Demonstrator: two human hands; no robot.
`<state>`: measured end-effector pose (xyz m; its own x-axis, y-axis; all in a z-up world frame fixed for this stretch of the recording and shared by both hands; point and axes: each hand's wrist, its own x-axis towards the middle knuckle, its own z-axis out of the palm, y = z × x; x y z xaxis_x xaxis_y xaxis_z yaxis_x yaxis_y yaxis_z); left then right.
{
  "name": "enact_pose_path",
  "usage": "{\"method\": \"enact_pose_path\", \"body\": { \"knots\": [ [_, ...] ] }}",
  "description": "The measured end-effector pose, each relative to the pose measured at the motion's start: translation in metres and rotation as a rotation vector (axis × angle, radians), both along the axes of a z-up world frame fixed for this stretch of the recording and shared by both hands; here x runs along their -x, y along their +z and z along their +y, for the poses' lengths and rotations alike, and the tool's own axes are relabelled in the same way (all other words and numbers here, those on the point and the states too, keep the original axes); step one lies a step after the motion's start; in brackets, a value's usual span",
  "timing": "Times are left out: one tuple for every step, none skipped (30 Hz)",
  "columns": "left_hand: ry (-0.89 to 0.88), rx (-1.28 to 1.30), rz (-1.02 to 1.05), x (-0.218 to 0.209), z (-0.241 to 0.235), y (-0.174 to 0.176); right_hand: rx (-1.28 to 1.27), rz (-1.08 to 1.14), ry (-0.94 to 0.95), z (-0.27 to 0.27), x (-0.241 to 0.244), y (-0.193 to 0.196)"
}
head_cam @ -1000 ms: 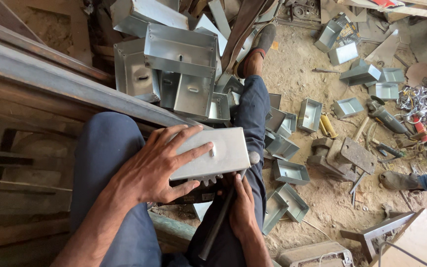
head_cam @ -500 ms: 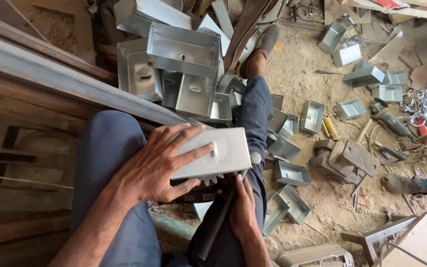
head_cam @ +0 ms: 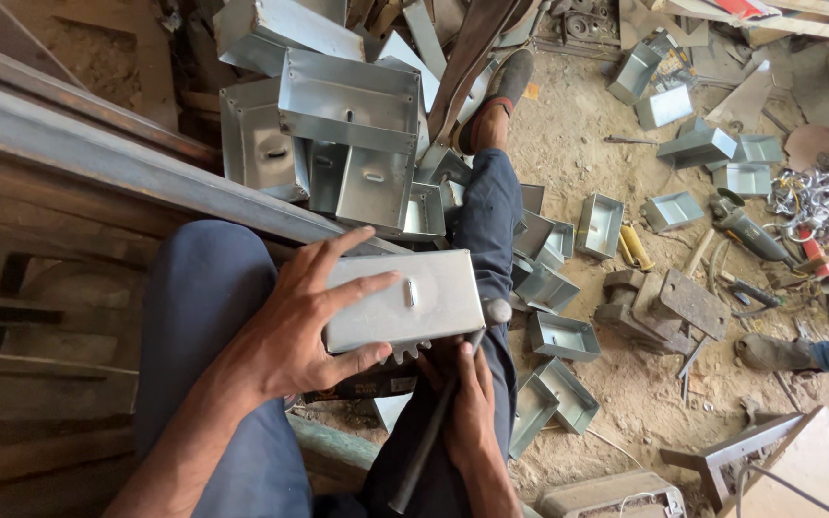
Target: The person hammers a metal part into a slot on a metal box and then hammers a metal rod into a hole on the side of the box.
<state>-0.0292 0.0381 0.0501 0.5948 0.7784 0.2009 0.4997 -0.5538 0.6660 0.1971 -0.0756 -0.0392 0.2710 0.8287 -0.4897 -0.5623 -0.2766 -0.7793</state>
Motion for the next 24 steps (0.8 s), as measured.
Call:
{"method": "enact_pose_path", "body": {
  "knots": [
    [0.008,0.008,-0.005,-0.001,0.001,-0.001,0.014,-0.045,-0.023,-0.003,0.000,0.004],
    [0.016,0.017,-0.008,-0.001,0.002,-0.002,0.027,-0.087,-0.048,-0.007,0.000,0.008],
    [0.023,0.025,-0.011,0.000,0.003,-0.002,0.041,-0.130,-0.072,-0.009,0.000,0.010],
    [0.026,0.048,0.006,0.000,0.003,-0.001,0.051,-0.238,-0.105,-0.013,0.000,0.011],
    [0.029,0.071,0.024,0.000,0.004,0.000,0.062,-0.346,-0.137,-0.020,0.001,0.013],
    [0.034,0.092,0.038,-0.001,0.004,0.002,0.071,-0.456,-0.170,-0.027,-0.001,0.016],
    [0.030,0.108,0.044,-0.001,0.004,0.004,0.056,-0.483,-0.190,-0.032,-0.004,0.020],
    [0.026,0.123,0.051,-0.001,0.005,0.007,0.040,-0.507,-0.211,-0.038,-0.007,0.025],
    [0.021,0.138,0.058,0.000,0.006,0.009,0.024,-0.532,-0.232,-0.041,-0.010,0.031],
    [0.031,0.156,0.052,0.000,0.005,0.011,0.013,-0.525,-0.226,-0.044,-0.015,0.040],
    [0.041,0.174,0.046,0.000,0.006,0.012,0.001,-0.517,-0.221,-0.047,-0.021,0.050],
    [0.050,0.194,0.043,0.001,0.005,0.013,-0.007,-0.506,-0.215,-0.049,-0.024,0.059],
    [0.050,0.187,0.038,0.001,0.005,0.013,0.000,-0.599,-0.172,-0.048,-0.026,0.068],
    [0.052,0.179,0.033,0.000,0.006,0.012,0.006,-0.691,-0.128,-0.045,-0.028,0.078],
    [0.054,0.172,0.028,0.000,0.005,0.011,0.012,-0.783,-0.082,-0.042,-0.026,0.087],
    [0.055,0.161,0.023,0.000,0.005,0.011,0.015,-0.887,-0.032,-0.036,-0.021,0.098],
    [0.055,0.150,0.019,0.000,0.005,0.012,0.018,-0.990,0.018,-0.031,-0.019,0.113],
    [0.056,0.139,0.014,0.000,0.005,0.012,0.021,-1.093,0.070,-0.024,-0.016,0.128],
    [0.051,0.130,0.002,0.001,0.005,0.013,0.009,-1.112,0.078,-0.017,-0.011,0.141],
    [0.049,0.124,-0.009,0.002,0.005,0.013,-0.001,-1.129,0.091,-0.010,-0.004,0.152],
    [0.046,0.118,-0.020,0.002,0.005,0.014,-0.012,-1.146,0.103,-0.003,0.001,0.162],
    [0.044,0.110,-0.021,0.002,0.005,0.014,-0.033,-1.212,0.123,0.005,0.004,0.171],
    [0.043,0.102,-0.022,0.002,0.006,0.013,-0.054,-1.278,0.144,0.011,0.005,0.177],
    [0.039,0.095,-0.022,0.002,0.005,0.013,-0.073,-1.343,0.164,0.016,0.006,0.181]
  ]
}}
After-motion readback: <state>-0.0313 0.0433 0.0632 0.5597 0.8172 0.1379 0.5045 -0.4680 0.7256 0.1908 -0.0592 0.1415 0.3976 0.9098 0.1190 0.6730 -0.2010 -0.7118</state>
